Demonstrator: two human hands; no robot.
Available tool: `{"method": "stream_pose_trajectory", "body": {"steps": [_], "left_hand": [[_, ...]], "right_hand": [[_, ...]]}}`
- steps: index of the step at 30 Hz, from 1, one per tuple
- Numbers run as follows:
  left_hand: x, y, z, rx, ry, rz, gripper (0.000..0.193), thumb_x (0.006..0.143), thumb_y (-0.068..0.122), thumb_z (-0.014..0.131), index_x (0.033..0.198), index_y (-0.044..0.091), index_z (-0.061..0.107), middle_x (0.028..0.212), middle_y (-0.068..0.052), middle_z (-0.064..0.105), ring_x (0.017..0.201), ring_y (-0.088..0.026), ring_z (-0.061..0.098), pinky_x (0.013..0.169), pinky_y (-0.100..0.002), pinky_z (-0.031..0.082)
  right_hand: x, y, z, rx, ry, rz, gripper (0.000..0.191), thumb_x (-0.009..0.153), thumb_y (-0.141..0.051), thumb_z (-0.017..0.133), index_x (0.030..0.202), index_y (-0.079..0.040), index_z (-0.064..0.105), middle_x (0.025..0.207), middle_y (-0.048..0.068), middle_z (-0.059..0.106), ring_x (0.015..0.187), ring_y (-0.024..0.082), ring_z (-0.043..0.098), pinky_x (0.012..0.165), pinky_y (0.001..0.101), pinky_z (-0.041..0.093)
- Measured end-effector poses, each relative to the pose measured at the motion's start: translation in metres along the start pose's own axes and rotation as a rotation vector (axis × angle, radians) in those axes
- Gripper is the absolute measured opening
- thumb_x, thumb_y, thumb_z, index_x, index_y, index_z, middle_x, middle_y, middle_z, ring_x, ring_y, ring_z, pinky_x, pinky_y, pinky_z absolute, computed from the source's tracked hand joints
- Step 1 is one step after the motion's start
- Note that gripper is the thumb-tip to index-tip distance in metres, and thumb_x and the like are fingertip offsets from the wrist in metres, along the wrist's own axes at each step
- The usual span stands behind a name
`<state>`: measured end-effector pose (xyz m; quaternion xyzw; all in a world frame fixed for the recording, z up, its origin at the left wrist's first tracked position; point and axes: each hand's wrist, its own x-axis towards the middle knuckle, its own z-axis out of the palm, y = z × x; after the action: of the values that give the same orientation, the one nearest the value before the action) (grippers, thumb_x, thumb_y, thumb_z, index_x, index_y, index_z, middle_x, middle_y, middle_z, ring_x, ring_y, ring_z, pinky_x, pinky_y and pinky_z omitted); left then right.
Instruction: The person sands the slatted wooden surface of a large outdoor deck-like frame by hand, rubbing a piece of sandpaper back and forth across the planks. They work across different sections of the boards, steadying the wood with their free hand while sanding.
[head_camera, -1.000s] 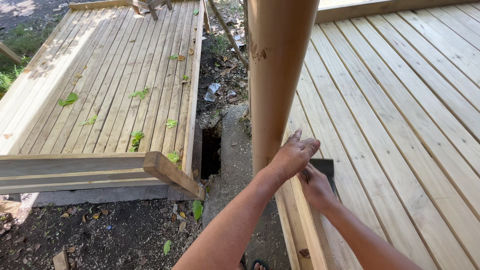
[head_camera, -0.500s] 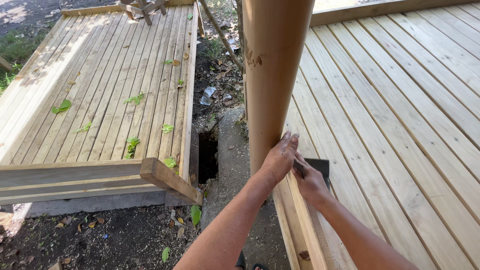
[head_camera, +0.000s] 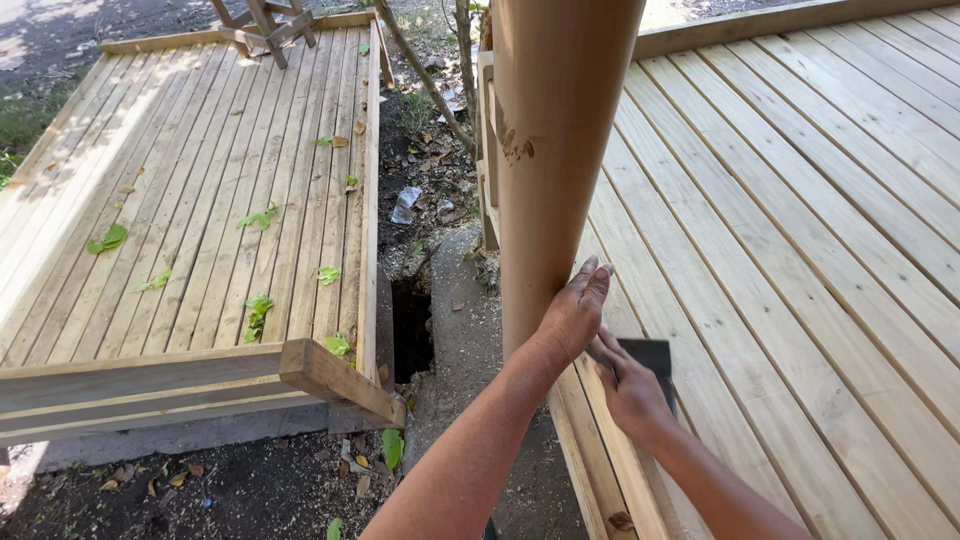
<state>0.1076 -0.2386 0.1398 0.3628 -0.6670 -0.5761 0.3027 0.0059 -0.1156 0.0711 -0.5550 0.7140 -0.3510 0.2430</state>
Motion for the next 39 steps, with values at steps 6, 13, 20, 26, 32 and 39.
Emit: {"method": "stream_pose_trajectory", "body": {"steps": [6, 13, 20, 26, 32, 39], "left_hand": [[0.011, 0.006, -0.017, -0.024, -0.117, -0.003, 0.074, 0.106, 0.057, 0.033, 0.154, 0.001, 0.038, 0.161, -0.019, 0.043, 0.153, -0.028, 0.037, 0.124, -0.035, 0.026], [0.014, 0.018, -0.025, 0.137, -0.094, -0.020, 0.080, 0.104, 0.058, 0.035, 0.159, 0.000, 0.030, 0.159, -0.025, 0.041, 0.153, -0.034, 0.033, 0.125, -0.037, 0.023], [0.005, 0.032, -0.027, 0.222, -0.129, -0.102, 0.080, 0.103, 0.059, 0.030, 0.163, 0.008, 0.021, 0.161, -0.022, 0.037, 0.152, -0.034, 0.029, 0.124, -0.039, 0.020], [0.012, 0.019, -0.023, 0.011, -0.133, -0.210, 0.079, 0.102, 0.060, 0.036, 0.159, 0.007, 0.030, 0.157, -0.019, 0.043, 0.148, -0.031, 0.040, 0.121, -0.038, 0.029], [0.014, -0.013, 0.009, -0.094, -0.288, -0.111, 0.073, 0.103, 0.058, 0.037, 0.141, 0.000, 0.059, 0.145, -0.016, 0.061, 0.140, -0.028, 0.052, 0.117, -0.037, 0.035], [0.018, -0.041, 0.020, -0.147, -0.358, -0.072, 0.070, 0.106, 0.055, 0.038, 0.138, -0.004, 0.058, 0.143, -0.020, 0.064, 0.138, -0.029, 0.056, 0.116, -0.036, 0.039]], "right_hand": [[-0.060, 0.016, -0.010, 0.079, -0.034, 0.025, 0.052, 0.094, -0.013, 0.057, 0.145, -0.021, 0.055, 0.161, -0.001, 0.045, 0.141, 0.024, 0.052, 0.111, 0.0349, 0.042], [0.083, 0.015, 0.023, 0.108, -0.005, -0.023, 0.034, 0.100, -0.012, 0.054, 0.131, -0.005, 0.065, 0.131, 0.014, 0.072, 0.124, 0.022, 0.065, 0.102, 0.0354, 0.047], [0.063, 0.010, 0.005, 0.266, -0.171, 0.354, 0.032, 0.105, -0.027, 0.055, 0.119, -0.003, 0.072, 0.104, 0.019, 0.075, 0.093, 0.030, 0.070, 0.083, 0.0469, 0.056], [-0.062, 0.009, -0.015, 0.426, -0.122, 0.147, 0.047, 0.099, -0.019, 0.055, 0.146, -0.016, 0.059, 0.161, 0.000, 0.053, 0.148, 0.016, 0.043, 0.119, 0.0311, 0.030], [-0.022, 0.002, 0.014, 0.027, -0.012, 0.022, 0.047, 0.100, -0.021, 0.058, 0.146, -0.014, 0.056, 0.155, 0.007, 0.053, 0.140, 0.025, 0.054, 0.114, 0.0342, 0.042], [-0.098, -0.015, 0.019, -0.138, 0.087, -0.059, 0.053, 0.095, -0.014, 0.059, 0.148, -0.016, 0.051, 0.159, 0.007, 0.045, 0.136, 0.032, 0.052, 0.106, 0.0395, 0.047]]}}
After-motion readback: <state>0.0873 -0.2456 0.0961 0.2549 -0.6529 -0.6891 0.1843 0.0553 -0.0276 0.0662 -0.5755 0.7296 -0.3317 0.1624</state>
